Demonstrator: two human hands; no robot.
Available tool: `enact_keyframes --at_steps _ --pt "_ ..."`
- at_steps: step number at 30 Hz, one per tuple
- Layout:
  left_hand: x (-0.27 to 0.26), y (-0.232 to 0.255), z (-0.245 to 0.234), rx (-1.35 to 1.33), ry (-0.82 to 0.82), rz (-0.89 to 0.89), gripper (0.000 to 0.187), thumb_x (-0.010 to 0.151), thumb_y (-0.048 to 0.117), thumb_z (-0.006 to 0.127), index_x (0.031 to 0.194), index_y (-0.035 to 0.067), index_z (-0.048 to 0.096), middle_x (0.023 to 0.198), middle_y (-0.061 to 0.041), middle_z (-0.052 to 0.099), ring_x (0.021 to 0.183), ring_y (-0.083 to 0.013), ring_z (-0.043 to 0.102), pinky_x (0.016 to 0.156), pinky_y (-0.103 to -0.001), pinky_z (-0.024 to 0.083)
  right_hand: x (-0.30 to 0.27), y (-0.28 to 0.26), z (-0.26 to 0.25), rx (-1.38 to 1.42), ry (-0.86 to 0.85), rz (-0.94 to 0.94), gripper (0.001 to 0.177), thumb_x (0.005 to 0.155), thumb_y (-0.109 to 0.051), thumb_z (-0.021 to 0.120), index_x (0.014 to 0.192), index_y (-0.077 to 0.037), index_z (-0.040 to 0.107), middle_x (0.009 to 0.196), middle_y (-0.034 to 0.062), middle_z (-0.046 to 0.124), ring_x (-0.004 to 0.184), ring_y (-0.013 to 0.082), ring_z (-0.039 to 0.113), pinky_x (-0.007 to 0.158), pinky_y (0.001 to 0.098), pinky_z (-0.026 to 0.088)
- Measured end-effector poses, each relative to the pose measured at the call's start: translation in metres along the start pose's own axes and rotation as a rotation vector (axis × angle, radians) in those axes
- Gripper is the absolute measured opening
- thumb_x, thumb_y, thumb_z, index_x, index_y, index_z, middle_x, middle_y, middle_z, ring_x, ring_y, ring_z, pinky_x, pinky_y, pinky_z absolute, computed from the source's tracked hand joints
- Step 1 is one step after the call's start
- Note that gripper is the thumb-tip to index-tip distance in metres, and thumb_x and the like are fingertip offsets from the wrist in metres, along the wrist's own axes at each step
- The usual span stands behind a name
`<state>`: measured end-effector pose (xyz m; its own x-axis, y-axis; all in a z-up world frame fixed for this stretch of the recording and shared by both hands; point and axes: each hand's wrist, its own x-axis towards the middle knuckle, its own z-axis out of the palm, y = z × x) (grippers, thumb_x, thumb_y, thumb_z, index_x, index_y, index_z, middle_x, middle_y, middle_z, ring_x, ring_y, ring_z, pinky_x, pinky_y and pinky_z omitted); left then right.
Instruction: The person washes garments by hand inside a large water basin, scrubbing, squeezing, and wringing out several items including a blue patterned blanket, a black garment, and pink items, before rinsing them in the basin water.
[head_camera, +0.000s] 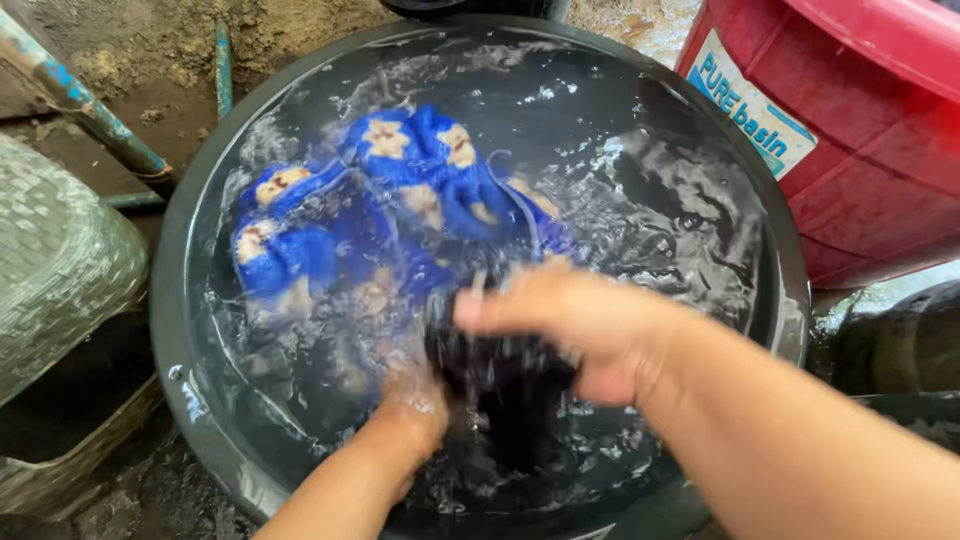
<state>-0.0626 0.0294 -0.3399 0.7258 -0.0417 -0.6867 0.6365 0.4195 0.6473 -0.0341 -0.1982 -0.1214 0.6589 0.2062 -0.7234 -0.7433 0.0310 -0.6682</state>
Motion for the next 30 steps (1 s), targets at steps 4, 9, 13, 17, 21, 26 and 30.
enact_keyframes --at_steps 4,9,13,17,21,26,30 --pt "-0.047 0.051 0.023 0.423 -0.076 -0.061 0.088 0.125 0.073 0.065 0.192 0.015 0.067 0.179 0.002 0.069 0.155 -0.0198 0.062 0.130 -0.050 0.042 -0.004 -0.065 -0.042 0.476 -0.191 -0.367 0.034 0.113 -0.036 0.091 0.135 -0.010 0.089 0.135 0.0104 0.096 0.126 0.0321 0.090 0.126 0.0617 0.067" --pt "-0.071 0.145 0.045 0.490 -0.099 0.096 0.054 0.110 0.048 0.092 0.133 -0.001 0.094 0.120 -0.016 0.096 0.102 -0.0298 0.085 0.098 -0.053 0.066 0.003 -0.063 -0.149 0.073 0.330 -0.328 0.018 0.120 -0.034 0.089 0.127 -0.018 0.086 0.115 0.0013 0.086 0.089 0.0202 0.072 0.075 0.0431 0.050" --pt "-0.072 0.173 0.052 0.710 0.168 0.317 0.049 0.113 0.048 0.091 0.128 0.002 0.094 0.119 -0.017 0.097 0.108 -0.0328 0.086 0.100 -0.053 0.066 0.042 -0.002 -0.179 0.128 0.809 -0.229 0.025 0.119 -0.025 0.089 0.133 -0.008 0.077 0.108 0.0095 0.079 0.077 0.0226 0.064 0.058 0.0411 0.042" --pt "-0.063 0.137 0.047 0.789 0.400 0.532 0.067 0.104 0.036 0.095 0.163 0.014 0.073 0.140 -0.017 0.092 0.128 -0.0358 0.088 0.111 -0.053 0.065 0.073 0.073 -0.117 -0.420 0.935 -0.554 0.108 0.092 -0.003 0.102 0.186 -0.011 0.051 0.153 0.0278 0.071 0.124 0.0429 0.073 0.098 0.0570 0.063" --pt "-0.043 0.066 0.032 1.237 0.240 0.303 0.110 0.096 0.037 0.105 0.184 0.013 0.043 0.160 -0.028 0.079 0.151 -0.0484 0.079 0.129 -0.056 0.061 0.099 0.113 -0.064 -1.021 0.475 -0.651 0.095 0.097 0.008 0.080 0.185 -0.022 0.065 0.171 0.0375 0.057 0.149 0.0598 0.070 0.124 0.0589 0.060" --pt "-0.034 0.016 0.008 1.544 0.028 0.334 0.140 0.075 0.042 0.118 0.188 0.005 0.042 0.184 -0.032 0.058 0.168 -0.0547 0.060 0.132 -0.060 0.054 0.096 0.133 -0.073 -0.863 0.395 -0.153 0.037 0.105 -0.001 0.077 0.141 -0.002 0.079 0.146 0.0288 0.080 0.143 0.0538 0.079 0.121 0.0638 0.064" --pt "-0.049 0.057 0.028 1.052 0.118 0.178 0.061 0.101 0.029 0.089 0.157 0.005 0.079 0.156 -0.024 0.084 0.147 -0.0425 0.082 0.126 -0.055 0.062 0.050 0.123 -0.080 -0.007 0.421 0.146 0.030 0.104 0.006 0.076 0.133 -0.002 0.079 0.136 0.0239 0.081 0.130 0.0508 0.085 0.103 0.0757 0.070"
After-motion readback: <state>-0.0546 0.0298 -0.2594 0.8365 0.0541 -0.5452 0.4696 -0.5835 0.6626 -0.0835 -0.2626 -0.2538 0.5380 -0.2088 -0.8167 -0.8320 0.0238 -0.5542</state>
